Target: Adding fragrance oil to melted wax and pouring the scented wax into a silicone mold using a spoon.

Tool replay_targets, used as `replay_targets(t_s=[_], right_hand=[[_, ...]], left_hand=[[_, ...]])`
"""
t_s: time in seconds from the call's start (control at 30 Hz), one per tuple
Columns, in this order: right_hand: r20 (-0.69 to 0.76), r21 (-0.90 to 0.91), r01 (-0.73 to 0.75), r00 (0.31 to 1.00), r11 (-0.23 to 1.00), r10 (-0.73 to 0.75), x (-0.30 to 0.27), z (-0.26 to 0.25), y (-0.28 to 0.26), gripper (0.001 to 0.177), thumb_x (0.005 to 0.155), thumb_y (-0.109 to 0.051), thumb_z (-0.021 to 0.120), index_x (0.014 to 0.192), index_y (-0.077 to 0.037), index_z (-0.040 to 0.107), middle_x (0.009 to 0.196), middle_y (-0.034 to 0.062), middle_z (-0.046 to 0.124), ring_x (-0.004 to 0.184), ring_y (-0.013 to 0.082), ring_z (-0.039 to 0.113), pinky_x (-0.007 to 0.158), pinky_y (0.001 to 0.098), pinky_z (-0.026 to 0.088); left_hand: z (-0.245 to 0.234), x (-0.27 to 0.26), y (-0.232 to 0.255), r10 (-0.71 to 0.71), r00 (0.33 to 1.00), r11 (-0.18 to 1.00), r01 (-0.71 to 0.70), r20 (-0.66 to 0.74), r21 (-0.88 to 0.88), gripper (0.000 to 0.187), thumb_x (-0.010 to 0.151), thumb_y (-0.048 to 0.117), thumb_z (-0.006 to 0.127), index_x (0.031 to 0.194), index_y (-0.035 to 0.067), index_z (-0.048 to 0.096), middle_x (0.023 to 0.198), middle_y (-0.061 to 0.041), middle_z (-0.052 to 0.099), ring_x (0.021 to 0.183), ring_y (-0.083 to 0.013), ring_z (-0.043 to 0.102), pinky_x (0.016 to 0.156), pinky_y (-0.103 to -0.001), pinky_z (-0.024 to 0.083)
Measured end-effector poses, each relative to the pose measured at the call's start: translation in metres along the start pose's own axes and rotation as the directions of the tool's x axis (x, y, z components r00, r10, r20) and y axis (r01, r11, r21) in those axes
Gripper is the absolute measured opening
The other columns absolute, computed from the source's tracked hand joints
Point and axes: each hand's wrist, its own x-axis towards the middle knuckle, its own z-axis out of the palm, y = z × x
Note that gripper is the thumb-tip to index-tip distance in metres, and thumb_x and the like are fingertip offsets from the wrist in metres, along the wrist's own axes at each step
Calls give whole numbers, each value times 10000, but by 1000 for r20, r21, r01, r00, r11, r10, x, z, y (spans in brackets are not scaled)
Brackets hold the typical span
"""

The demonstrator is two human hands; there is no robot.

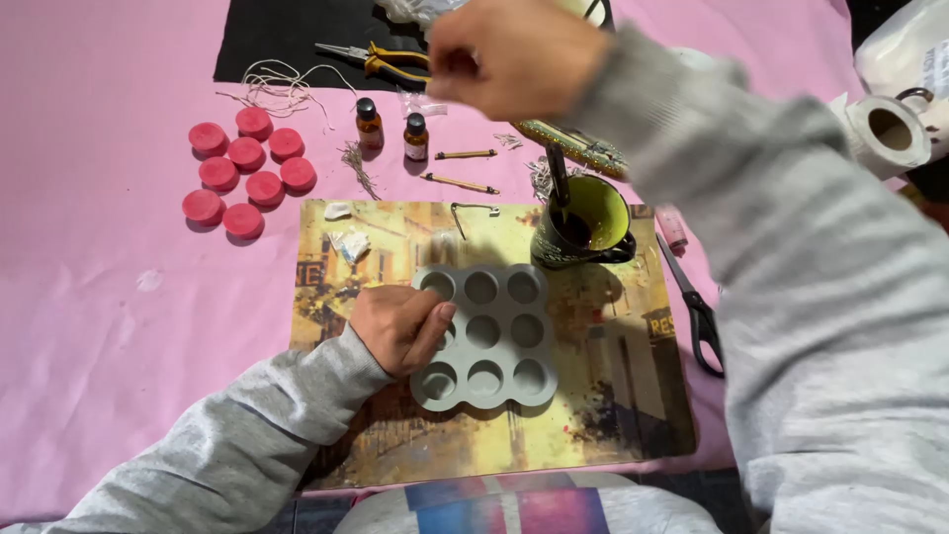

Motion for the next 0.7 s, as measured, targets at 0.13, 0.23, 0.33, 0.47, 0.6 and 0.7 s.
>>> replay_targets(t_s=[0.13, 0.23, 0.33, 0.47, 0.6, 0.7], right_hand=[[226, -139, -14, 973, 990, 45, 51, 55, 34, 389, 837, -271, 742, 1149, -56, 657, 1056, 135, 676, 832, 300, 667, 723, 414, 556], [368, -173, -20, 926, 985, 84, 65, 74, 26, 527, 810, -290, 728, 1261, -62, 578, 1198, 171, 609, 1109, 331, 575, 954, 489, 464], [501, -167, -81, 851, 983, 155, 77, 92, 29, 655, 785, -279, 757, 1363, -141, 482, 1345, 149, 514, 1209, 292, 505, 1034, 488, 410], [412, -82, 167, 903, 982, -120, 84, 109, 45, 231, 730, -145, 751, 949, -82, 712, 863, 59, 720, 813, 233, 668, 736, 358, 546], [386, -125, 113, 921, 986, -57, 72, 84, 34, 159, 760, -82, 715, 918, -100, 727, 853, 69, 718, 772, 234, 671, 679, 357, 560], [162, 35, 222, 961, 974, -225, 56, 45, 41, 107, 793, -55, 725, 899, -54, 719, 845, 63, 727, 695, 199, 676, 642, 313, 547]], left_hand=[[2, -2, -5, -6, 1000, 1000, 6, 15, 3, 226, 868, 51, 562, 642, 66, 557, 497, -31, 490, 412, -210, 448, 422, -325, 382], [3, -2, -5, -13, 1000, 1000, 13, 23, 19, 217, 873, 57, 570, 656, 66, 556, 498, -29, 488, 414, -210, 449, 426, -324, 385], [3, -2, -6, 3, 1000, 1000, -4, 23, 19, 258, 884, 71, 562, 626, 76, 541, 473, -16, 474, 382, -195, 437, 400, -314, 379], [4, -2, -7, -15, 1000, 1000, 15, 24, 11, 265, 889, 84, 553, 625, 82, 536, 470, -20, 479, 382, -204, 447, 406, -316, 388], [5, -3, -7, -24, 999, 1000, 24, 38, 17, 286, 893, 89, 550, 609, 88, 517, 473, -20, 469, 380, -202, 435, 404, -321, 378], [0, 0, -3, -31, 999, 1000, 31, 17, 2, 206, 865, 68, 576, 660, 65, 558, 494, -47, 493, 401, -219, 447, 403, -331, 374]])
